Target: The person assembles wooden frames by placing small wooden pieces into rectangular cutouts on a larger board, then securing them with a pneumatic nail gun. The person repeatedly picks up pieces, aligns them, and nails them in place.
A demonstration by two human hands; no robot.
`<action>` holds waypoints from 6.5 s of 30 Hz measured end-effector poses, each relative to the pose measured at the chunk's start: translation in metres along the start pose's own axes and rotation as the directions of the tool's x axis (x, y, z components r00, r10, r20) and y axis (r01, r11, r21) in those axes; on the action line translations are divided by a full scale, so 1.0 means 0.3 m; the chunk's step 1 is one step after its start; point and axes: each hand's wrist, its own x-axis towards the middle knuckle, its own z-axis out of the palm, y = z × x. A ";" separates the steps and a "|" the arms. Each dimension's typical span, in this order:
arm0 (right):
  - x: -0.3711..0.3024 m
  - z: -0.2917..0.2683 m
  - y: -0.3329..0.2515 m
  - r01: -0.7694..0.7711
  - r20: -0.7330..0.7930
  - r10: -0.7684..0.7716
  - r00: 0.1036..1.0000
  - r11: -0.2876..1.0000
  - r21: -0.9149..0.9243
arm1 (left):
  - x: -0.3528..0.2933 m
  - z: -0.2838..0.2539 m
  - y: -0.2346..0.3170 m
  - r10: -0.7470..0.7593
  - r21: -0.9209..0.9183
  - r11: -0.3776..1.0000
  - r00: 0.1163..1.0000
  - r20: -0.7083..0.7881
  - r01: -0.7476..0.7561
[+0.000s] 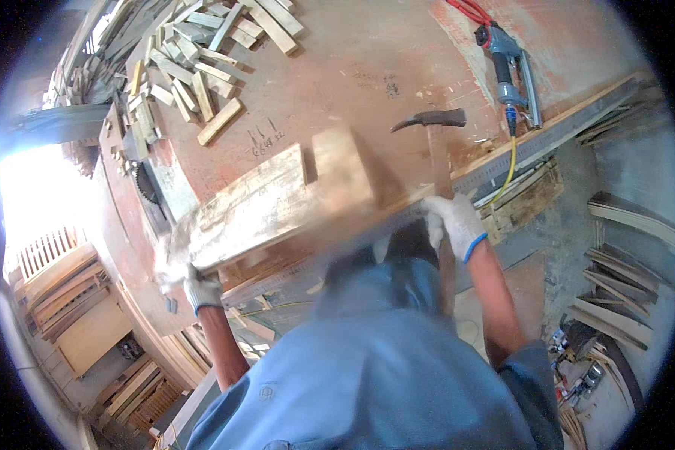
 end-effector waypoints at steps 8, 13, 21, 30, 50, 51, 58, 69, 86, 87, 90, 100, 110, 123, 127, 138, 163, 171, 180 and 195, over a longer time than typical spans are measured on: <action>-0.038 0.022 0.021 0.012 0.012 -0.011 1.000 1.000 -0.023 | -0.387 0.094 0.044 -0.129 0.461 0.887 0.976 0.177 0.033; -0.072 0.114 -0.022 0.055 -0.020 -0.055 0.998 0.998 0.004 | -0.413 0.268 0.214 0.164 0.805 0.003 0.794 0.585 -0.594; -0.040 0.222 -0.055 0.238 -0.095 -0.244 0.965 0.969 -0.071 | -0.397 0.502 0.337 0.089 0.397 -0.718 0.491 0.867 -0.571; -0.011 0.269 -0.112 0.350 -0.143 -0.452 0.880 0.823 -0.447 | -0.375 0.713 0.288 0.189 0.306 -0.560 0.241 0.952 -0.770; 0.001 0.416 -0.244 0.299 -0.121 -0.732 0.670 0.416 -0.859 | -0.367 0.667 0.262 0.211 0.265 -0.588 0.172 0.962 -0.764; -0.006 0.424 -0.247 0.272 -0.123 -0.717 0.687 0.410 -0.871 | -0.366 0.667 0.260 0.215 0.266 -0.583 0.170 0.962 -0.768; -0.008 0.448 -0.215 0.341 -0.075 -0.711 0.699 0.424 -0.839 | -0.365 0.674 0.266 0.205 0.258 -0.567 0.169 0.964 -0.782; -0.072 0.399 -0.247 0.258 -0.115 -0.723 0.681 0.384 -0.886 | -0.355 0.674 0.275 0.217 0.273 -0.543 0.181 0.959 -0.794; 0.012 0.348 -0.239 0.359 0.136 -0.678 0.722 0.199 -0.912 | -0.290 0.798 0.272 -0.112 0.103 -0.295 0.142 0.984 -0.950; 0.026 0.363 -0.214 0.369 0.089 -0.671 0.736 0.287 -0.884 | -0.275 0.812 0.269 -0.106 0.091 -0.295 0.127 0.986 -0.951; 0.056 0.498 -0.164 0.339 -0.040 -0.596 0.802 0.510 -0.791 | -0.238 0.866 0.282 -0.114 0.095 -0.281 0.131 0.985 -0.955; 0.124 0.680 -0.123 0.377 -0.114 -0.609 0.785 0.615 -0.693 | -0.182 0.935 0.327 -0.201 0.134 -0.210 0.177 0.963 -0.969; 0.154 0.678 -0.159 0.375 -0.084 -0.614 0.784 0.577 -0.725 | -0.165 0.960 0.333 -0.162 0.098 -0.278 0.147 0.976 -0.956; -0.064 0.271 -0.258 0.201 0.144 -0.246 0.959 0.942 0.269 | -0.349 0.784 0.220 -0.096 0.075 -0.428 0.128 0.987 -0.901; -0.019 0.275 -0.223 0.116 0.129 -0.146 0.981 0.970 0.214 | -0.361 0.791 0.230 -0.117 0.058 -0.429 0.119 0.986 -0.902; -0.087 0.319 -0.265 0.281 0.053 -0.276 0.960 0.944 -0.171 | -0.319 0.804 0.234 -0.084 0.074 -0.411 0.119 0.989 -0.909; 0.016 0.448 -0.399 0.193 -0.032 -0.405 0.914 0.502 -0.843 | -0.208 0.904 0.332 -0.179 0.131 -0.308 0.193 0.965 -0.942; 0.047 0.427 -0.349 0.260 0.018 -0.530 0.848 0.387 -0.885 | -0.203 0.840 0.295 -0.214 0.221 -0.211 0.265 0.940 -0.952; 0.056 0.594 -0.431 0.347 0.114 -0.387 0.915 0.612 -0.711 | -0.034 0.921 0.304 -0.271 0.264 0.076 0.235 0.934 -0.962; 0.305 0.756 -0.199 0.337 -0.150 -0.560 0.814 0.667 -0.664 | 0.076 0.976 0.267 -0.365 0.335 0.105 0.277 0.889 -0.937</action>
